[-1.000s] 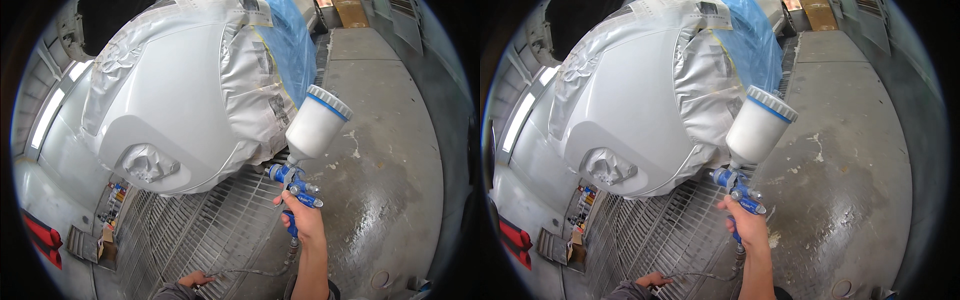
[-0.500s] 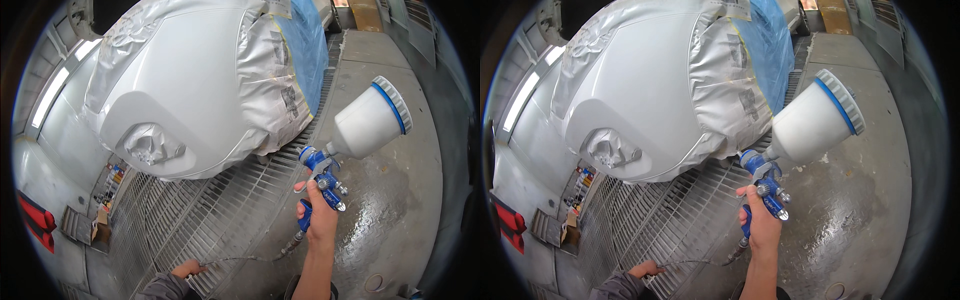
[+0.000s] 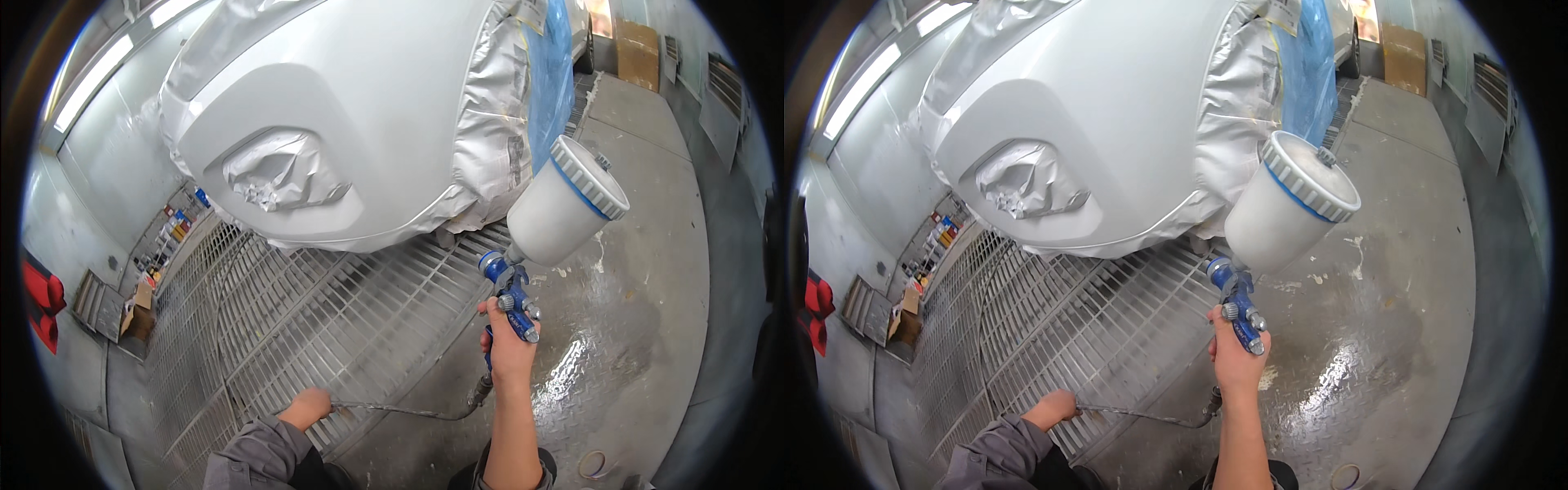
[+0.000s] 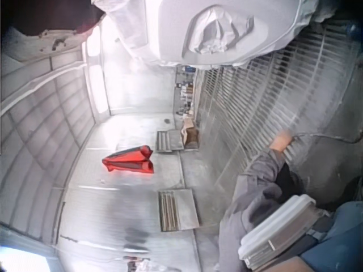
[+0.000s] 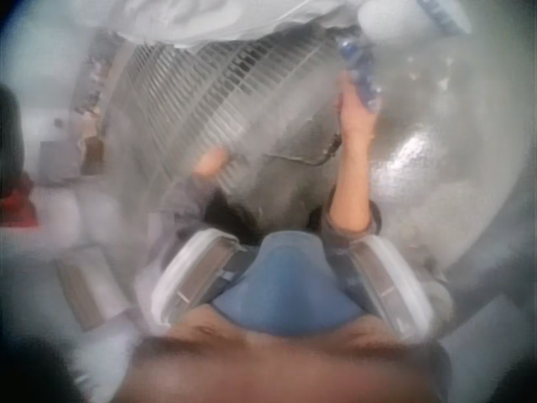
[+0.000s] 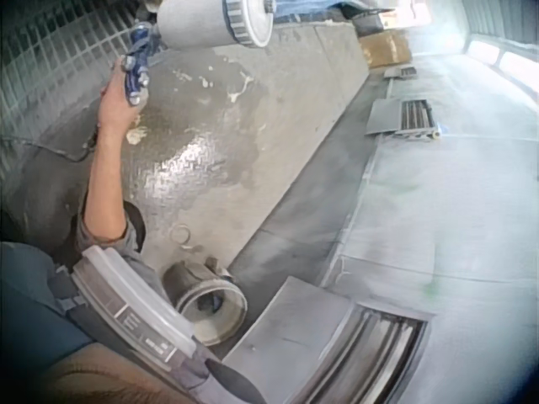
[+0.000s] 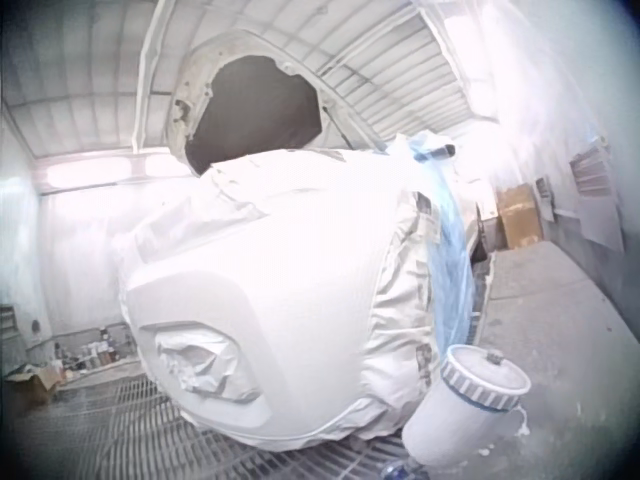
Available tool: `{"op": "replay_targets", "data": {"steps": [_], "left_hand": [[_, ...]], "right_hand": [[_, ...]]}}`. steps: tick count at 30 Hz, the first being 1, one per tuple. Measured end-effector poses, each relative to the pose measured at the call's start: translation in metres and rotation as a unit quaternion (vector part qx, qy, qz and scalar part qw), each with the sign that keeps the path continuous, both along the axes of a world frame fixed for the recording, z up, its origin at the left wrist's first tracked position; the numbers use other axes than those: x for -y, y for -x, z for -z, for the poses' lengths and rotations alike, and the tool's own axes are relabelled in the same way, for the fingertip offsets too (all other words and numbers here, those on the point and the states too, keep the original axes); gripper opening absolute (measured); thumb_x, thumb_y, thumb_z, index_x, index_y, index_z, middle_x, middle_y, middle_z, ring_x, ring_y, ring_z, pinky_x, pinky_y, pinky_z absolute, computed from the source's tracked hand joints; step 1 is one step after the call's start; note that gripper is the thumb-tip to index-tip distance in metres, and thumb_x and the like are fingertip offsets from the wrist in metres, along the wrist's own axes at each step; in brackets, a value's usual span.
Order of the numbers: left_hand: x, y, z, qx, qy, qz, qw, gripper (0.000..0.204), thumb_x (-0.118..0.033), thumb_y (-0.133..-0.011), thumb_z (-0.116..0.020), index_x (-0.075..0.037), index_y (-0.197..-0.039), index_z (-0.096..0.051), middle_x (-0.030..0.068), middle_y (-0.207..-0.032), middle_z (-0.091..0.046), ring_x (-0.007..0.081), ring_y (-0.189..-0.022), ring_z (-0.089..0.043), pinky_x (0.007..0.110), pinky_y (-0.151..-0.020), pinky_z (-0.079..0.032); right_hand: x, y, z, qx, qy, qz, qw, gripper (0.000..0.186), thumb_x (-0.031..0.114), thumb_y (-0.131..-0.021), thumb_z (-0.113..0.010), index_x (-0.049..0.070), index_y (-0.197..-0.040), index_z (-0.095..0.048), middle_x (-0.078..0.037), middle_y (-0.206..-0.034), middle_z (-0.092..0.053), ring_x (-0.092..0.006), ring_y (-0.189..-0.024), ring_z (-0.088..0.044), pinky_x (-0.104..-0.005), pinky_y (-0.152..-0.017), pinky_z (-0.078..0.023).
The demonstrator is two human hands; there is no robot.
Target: The person uses a spray gun to apply white paint to the front bumper of a car in a paint booth. The car is masked with plastic and newspaper. The person moves around the bumper, applying paint in even strokes and occasionally touching the surface to check coverage.
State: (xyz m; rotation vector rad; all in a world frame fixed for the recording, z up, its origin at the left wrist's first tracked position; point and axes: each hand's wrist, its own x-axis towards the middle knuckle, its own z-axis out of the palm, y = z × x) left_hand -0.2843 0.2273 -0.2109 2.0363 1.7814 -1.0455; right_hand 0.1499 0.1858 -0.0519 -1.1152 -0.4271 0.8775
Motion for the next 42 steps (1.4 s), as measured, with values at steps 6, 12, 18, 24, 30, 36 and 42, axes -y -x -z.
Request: {"op": "replay_targets", "data": {"steps": [6, 12, 18, 24, 30, 36, 42], "left_hand": [[-0.002, -0.007, 0.012, 0.031, 0.005, 0.020, 0.999, 0.042, -0.043, -0.090, -0.077, -0.005, -0.106, -0.078, 0.0188, -0.107, -0.076, 0.0396, -0.102, -0.072, 0.049, -0.084, -0.059], [0.006, -0.033, -0.049, 0.093, -0.001, -0.031, 0.995, 0.042, -0.042, -0.089, -0.078, -0.005, -0.109, -0.077, 0.0186, -0.108, -0.076, 0.0405, -0.104, -0.072, 0.051, -0.083, -0.060], [0.000, -0.027, -0.066, 0.107, -0.008, -0.034, 0.994, 0.044, -0.045, -0.090, -0.077, -0.006, -0.111, -0.078, 0.0169, -0.111, -0.076, 0.0383, -0.107, -0.072, 0.051, -0.085, -0.060], [0.000, -0.017, -0.096, 0.124, 0.009, -0.067, 0.990, 0.032, -0.025, -0.091, -0.072, -0.005, -0.115, -0.078, 0.0160, -0.125, -0.073, 0.0387, -0.115, -0.071, 0.053, -0.087, -0.061], [-0.003, 0.000, -0.086, 0.132, 0.027, -0.061, 0.989, 0.033, -0.012, -0.086, -0.071, -0.005, -0.118, -0.078, 0.0164, -0.127, -0.072, 0.0419, -0.115, -0.070, 0.064, -0.082, -0.062], [-0.001, 0.010, -0.087, 0.120, 0.016, -0.056, 0.991, 0.037, -0.038, -0.091, -0.078, -0.008, -0.112, -0.079, 0.0141, -0.115, -0.076, 0.0356, -0.109, -0.073, 0.047, -0.085, -0.061], [-0.001, 0.021, -0.083, 0.132, 0.012, -0.058, 0.989, 0.034, -0.035, -0.090, -0.077, -0.007, -0.110, -0.079, 0.0139, -0.112, -0.077, 0.0349, -0.107, -0.074, 0.046, -0.082, -0.061]], "right_hand": [[0.005, 0.019, 0.001, 0.063, 0.015, 0.019, 0.998, 0.021, 0.021, -0.097, -0.074, 0.002, -0.089, -0.073, 0.002, -0.061, -0.058, -0.0069, -0.050, -0.053, -0.0247, -0.046, -0.040], [0.015, 0.032, 0.006, 0.085, 0.014, 0.025, 0.996, 0.019, 0.021, -0.097, -0.075, 0.003, -0.094, -0.072, 0.001, -0.070, -0.064, -0.0068, -0.051, -0.053, -0.0247, -0.045, -0.040], [0.015, 0.059, 0.013, 0.130, 0.026, 0.035, 0.990, 0.019, 0.021, -0.099, -0.071, 0.002, -0.097, -0.071, 0.002, -0.068, -0.060, -0.0066, -0.053, -0.053, -0.0248, -0.048, -0.040], [0.010, 0.100, 0.013, 0.192, 0.044, -0.003, 0.980, 0.023, 0.027, -0.101, -0.070, 0.005, -0.098, -0.071, 0.002, -0.062, -0.055, -0.0065, -0.053, -0.052, -0.0246, -0.051, -0.039], [0.005, 0.132, 0.022, 0.230, 0.019, -0.058, 0.971, 0.014, 0.014, -0.099, -0.069, 0.000, -0.102, -0.070, 0.000, -0.072, -0.063, -0.0058, -0.055, -0.052, -0.0246, -0.052, -0.041], [0.001, 0.156, 0.024, 0.257, -0.001, -0.087, 0.963, 0.012, 0.009, -0.098, -0.068, -0.002, -0.104, -0.069, -0.001, -0.076, -0.065, -0.0061, -0.057, -0.054, -0.0245, -0.054, -0.044], [-0.001, 0.177, 0.023, 0.284, 0.011, -0.103, 0.953, 0.011, 0.008, -0.099, -0.068, -0.002, -0.103, -0.070, -0.001, -0.074, -0.064, -0.0064, -0.058, -0.055, -0.0250, -0.055, -0.044]]}}
